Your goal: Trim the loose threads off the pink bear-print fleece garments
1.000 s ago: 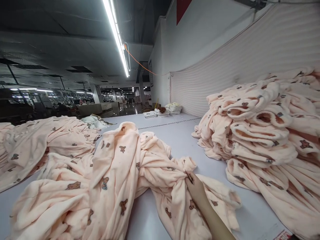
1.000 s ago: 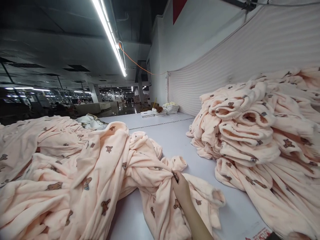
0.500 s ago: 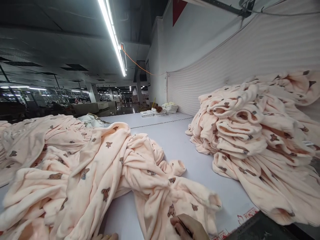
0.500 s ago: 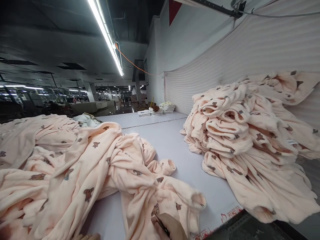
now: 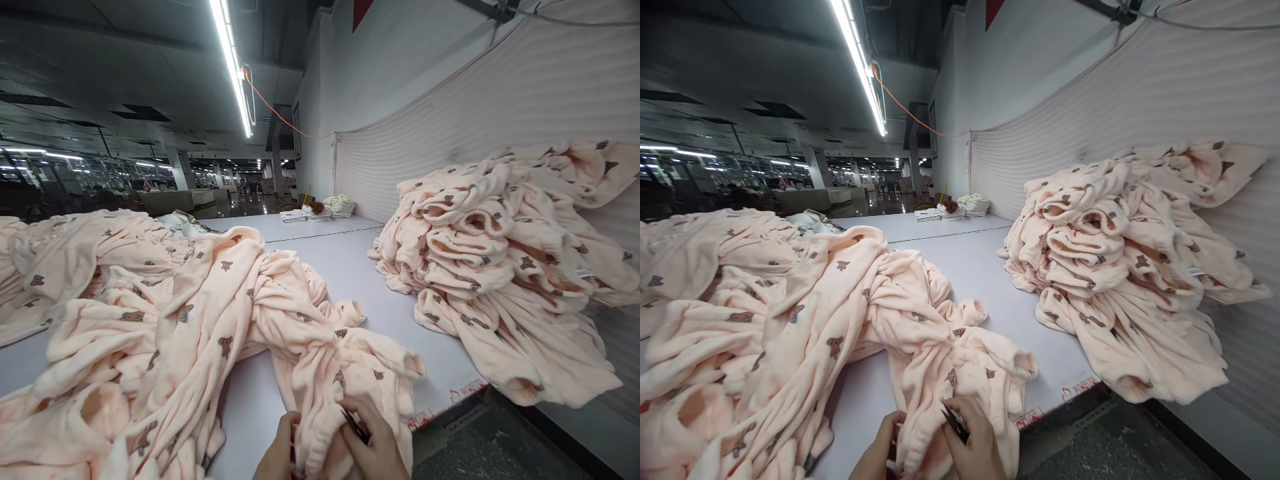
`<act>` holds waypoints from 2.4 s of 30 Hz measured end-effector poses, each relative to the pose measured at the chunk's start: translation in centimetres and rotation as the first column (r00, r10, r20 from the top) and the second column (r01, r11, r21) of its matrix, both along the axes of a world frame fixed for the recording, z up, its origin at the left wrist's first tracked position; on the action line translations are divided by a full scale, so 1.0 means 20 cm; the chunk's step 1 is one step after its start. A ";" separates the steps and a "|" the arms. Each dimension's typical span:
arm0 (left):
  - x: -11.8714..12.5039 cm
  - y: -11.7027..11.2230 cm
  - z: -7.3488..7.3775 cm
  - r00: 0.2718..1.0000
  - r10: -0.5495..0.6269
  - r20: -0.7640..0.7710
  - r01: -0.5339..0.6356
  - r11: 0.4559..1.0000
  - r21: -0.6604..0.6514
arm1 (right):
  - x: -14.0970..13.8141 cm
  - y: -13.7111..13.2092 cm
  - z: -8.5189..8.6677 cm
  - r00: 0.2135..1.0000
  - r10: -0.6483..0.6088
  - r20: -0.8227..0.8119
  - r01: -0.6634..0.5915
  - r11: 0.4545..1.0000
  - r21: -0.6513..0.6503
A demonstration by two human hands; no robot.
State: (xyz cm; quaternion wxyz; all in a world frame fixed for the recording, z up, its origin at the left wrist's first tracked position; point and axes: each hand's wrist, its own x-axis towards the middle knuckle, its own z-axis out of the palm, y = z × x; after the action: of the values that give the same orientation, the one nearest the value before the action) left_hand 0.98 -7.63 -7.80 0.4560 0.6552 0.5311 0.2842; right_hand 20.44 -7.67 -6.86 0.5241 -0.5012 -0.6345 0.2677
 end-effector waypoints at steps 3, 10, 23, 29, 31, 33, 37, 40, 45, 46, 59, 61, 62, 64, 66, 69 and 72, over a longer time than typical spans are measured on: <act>0.06 -0.02 0.07 0.945 0.133 0.298 -0.156 0.986 0.056 | -0.04 -0.02 0.05 0.996 -0.071 -0.062 0.073 0.996 0.044; 0.11 -0.06 0.20 0.733 0.255 0.630 -0.409 0.906 0.108 | -0.15 -0.03 0.09 0.991 -0.040 -0.131 0.036 0.999 -0.032; 0.09 -0.06 0.18 0.897 0.174 0.406 -0.293 0.922 0.253 | -0.18 -0.06 0.26 0.974 -0.225 -0.004 0.225 0.973 0.041; 0.09 -0.04 0.14 0.760 0.127 0.637 -0.083 0.992 -0.099 | -0.25 -0.04 0.27 0.874 -0.453 0.174 0.451 0.891 0.055; 0.08 -0.01 0.19 0.629 0.116 0.769 0.046 0.982 -0.185 | -0.24 -0.03 0.28 0.855 -0.456 0.248 0.448 0.889 0.091; 0.07 0.00 0.25 0.502 0.145 0.853 0.195 0.942 -0.274 | -0.21 -0.02 0.30 0.857 -0.399 0.325 0.397 0.915 0.076; 0.06 0.01 0.32 0.321 0.236 0.917 0.355 0.868 -0.348 | -0.13 -0.05 0.37 0.918 -0.090 0.387 0.148 0.982 -0.121; 0.05 0.00 0.31 0.280 0.221 0.934 0.381 0.867 -0.320 | -0.09 -0.10 0.41 0.914 0.058 0.402 -0.021 0.995 -0.096; 0.08 0.02 0.28 0.281 0.153 0.947 0.350 0.903 -0.250 | -0.06 -0.14 0.39 0.845 -0.042 0.533 -0.006 0.996 0.087; 0.08 0.01 0.28 0.290 0.155 0.944 0.344 0.904 -0.254 | -0.06 -0.14 0.38 0.847 -0.055 0.529 0.004 0.995 0.097; 0.11 0.03 0.29 0.795 -0.149 0.588 0.274 0.953 -0.129 | -0.05 -0.10 0.36 0.957 -0.085 0.277 0.073 0.996 0.052; 0.09 0.03 0.32 0.936 -0.110 0.336 0.100 0.994 0.046 | -0.04 -0.09 0.33 0.974 0.014 0.224 -0.011 1.000 -0.015; 0.06 0.03 0.35 0.964 -0.010 0.267 -0.028 0.990 0.138 | -0.03 -0.08 0.31 0.984 0.046 0.172 -0.036 0.998 -0.060; -0.04 0.05 0.44 0.918 0.203 0.340 -0.279 0.941 0.190 | 0.04 -0.09 0.23 0.999 -0.013 0.040 0.018 0.991 -0.133; -0.16 0.09 0.53 0.780 0.316 0.541 -0.350 0.936 -0.043 | 0.14 -0.12 0.13 0.980 -0.195 -0.052 0.184 0.970 -0.159; -0.31 0.14 0.60 0.622 0.427 0.656 -0.369 0.899 -0.235 | 0.28 -0.15 -0.01 0.916 -0.396 -0.069 0.379 0.907 -0.184; -0.29 0.15 0.57 0.807 0.209 0.553 -0.242 0.970 -0.015 | 0.34 -0.11 -0.08 0.874 -0.450 -0.180 0.401 0.880 -0.253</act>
State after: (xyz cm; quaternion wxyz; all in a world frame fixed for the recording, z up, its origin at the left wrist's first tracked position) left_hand -4.90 -4.54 3.65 0.5337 0.4905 0.4431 0.5274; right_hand 27.24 -9.85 -8.45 0.5859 -0.6460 -0.4102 0.2668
